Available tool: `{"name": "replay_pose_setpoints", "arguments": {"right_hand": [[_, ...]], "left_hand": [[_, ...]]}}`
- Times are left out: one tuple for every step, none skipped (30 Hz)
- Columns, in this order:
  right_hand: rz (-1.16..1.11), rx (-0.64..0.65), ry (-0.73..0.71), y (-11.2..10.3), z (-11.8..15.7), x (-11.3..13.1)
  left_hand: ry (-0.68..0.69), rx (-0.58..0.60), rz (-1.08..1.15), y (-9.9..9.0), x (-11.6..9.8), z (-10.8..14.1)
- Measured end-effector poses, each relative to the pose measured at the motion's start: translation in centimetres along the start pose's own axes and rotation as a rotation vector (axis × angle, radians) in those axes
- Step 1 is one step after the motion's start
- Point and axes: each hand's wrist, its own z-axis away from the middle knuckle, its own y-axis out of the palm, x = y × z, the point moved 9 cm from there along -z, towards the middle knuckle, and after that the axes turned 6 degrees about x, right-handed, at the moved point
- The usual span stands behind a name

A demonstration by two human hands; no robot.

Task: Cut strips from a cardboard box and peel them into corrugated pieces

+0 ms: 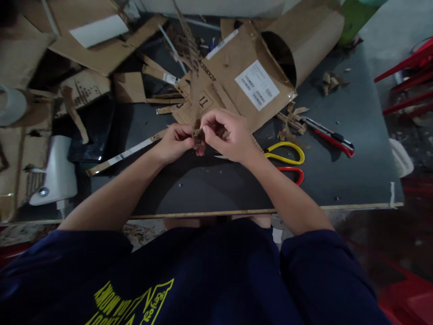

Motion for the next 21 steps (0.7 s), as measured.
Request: {"name": "replay_pose_setpoints", "arguments": {"right_hand": [[0.023, -0.001, -0.049, -0.2, -0.1, 0.5], [0.055, 0.002, -0.099, -0.4, -0.2, 1.1], [0.097, 0.005, -0.146, -0.5, -0.3, 1.5], [0.143, 0.006, -0.191, -0.6, -0.3, 1.9], [0.190, 0.009, -0.229, -0.7, -0.3, 2.1], [0.234, 0.018, -0.258, -0.6, -0.3, 2.1], [0.270, 0.032, -0.274, -0.4, -0.3, 2.0], [0.293, 0.049, -0.284, -0.2, -0.2, 1.8], [0.301, 0.061, -0.292, 0.1, -0.1, 1.6], [0.304, 0.067, -0.292, 0.2, 0.0, 1.4], [0.300, 0.066, -0.289, 0.3, 0.0, 1.2], [0.289, 0.059, -0.288, 0.4, 0.1, 1.2], [0.274, 0.052, -0.280, 0.4, 0.2, 1.1], [0.259, 0.052, -0.265, 0.4, 0.2, 1.0], [0.249, 0.056, -0.244, 0.5, 0.1, 0.9], [0.244, 0.064, -0.222, 0.6, 0.1, 0.7], [0.243, 0.068, -0.201, 0.6, 0.1, 0.6], [0.243, 0.068, -0.184, 0.6, 0.1, 0.5], [0.245, 0.065, -0.174, 0.6, 0.1, 0.5], [0.249, 0.062, -0.166, 0.6, 0.1, 0.5], [0.255, 0.060, -0.158, 0.6, 0.2, 0.4]], "left_hand": [[-0.009, -0.013, -0.005, -0.2, 0.2, 0.0], [-0.018, -0.028, -0.011, -0.3, 0.3, 0.0], [-0.023, -0.041, -0.017, -0.5, 0.4, 0.0], [-0.022, -0.053, -0.026, -0.6, 0.5, 0.0], [-0.014, -0.063, -0.038, -0.7, 0.5, 0.0], [-0.001, -0.071, -0.052, -0.8, 0.4, -0.1], [0.014, -0.080, -0.066, -0.9, 0.3, -0.1], [0.029, -0.091, -0.079, -1.0, 0.2, -0.1], [0.041, -0.104, -0.089, -1.2, 0.1, 0.0], [0.050, -0.116, -0.098, -1.3, 0.1, 0.0], [0.057, -0.130, -0.105, -1.5, 0.1, 0.0], [0.061, -0.143, -0.113, -1.7, 0.2, 0.0], [0.064, -0.152, -0.123, -1.8, 0.2, 0.0], [0.066, -0.158, -0.134, -1.9, 0.2, 0.1], [0.067, -0.162, -0.147, -2.0, 0.2, 0.1], [0.065, -0.165, -0.161, -2.0, 0.2, 0.1], [0.064, -0.167, -0.173, -2.0, 0.3, 0.1], [0.061, -0.170, -0.184, -2.0, 0.3, 0.1], [0.057, -0.173, -0.193, -2.0, 0.3, 0.1], [0.052, -0.179, -0.199, -2.0, 0.3, 0.2], [0.045, -0.185, -0.205, -2.0, 0.4, 0.2]]}}
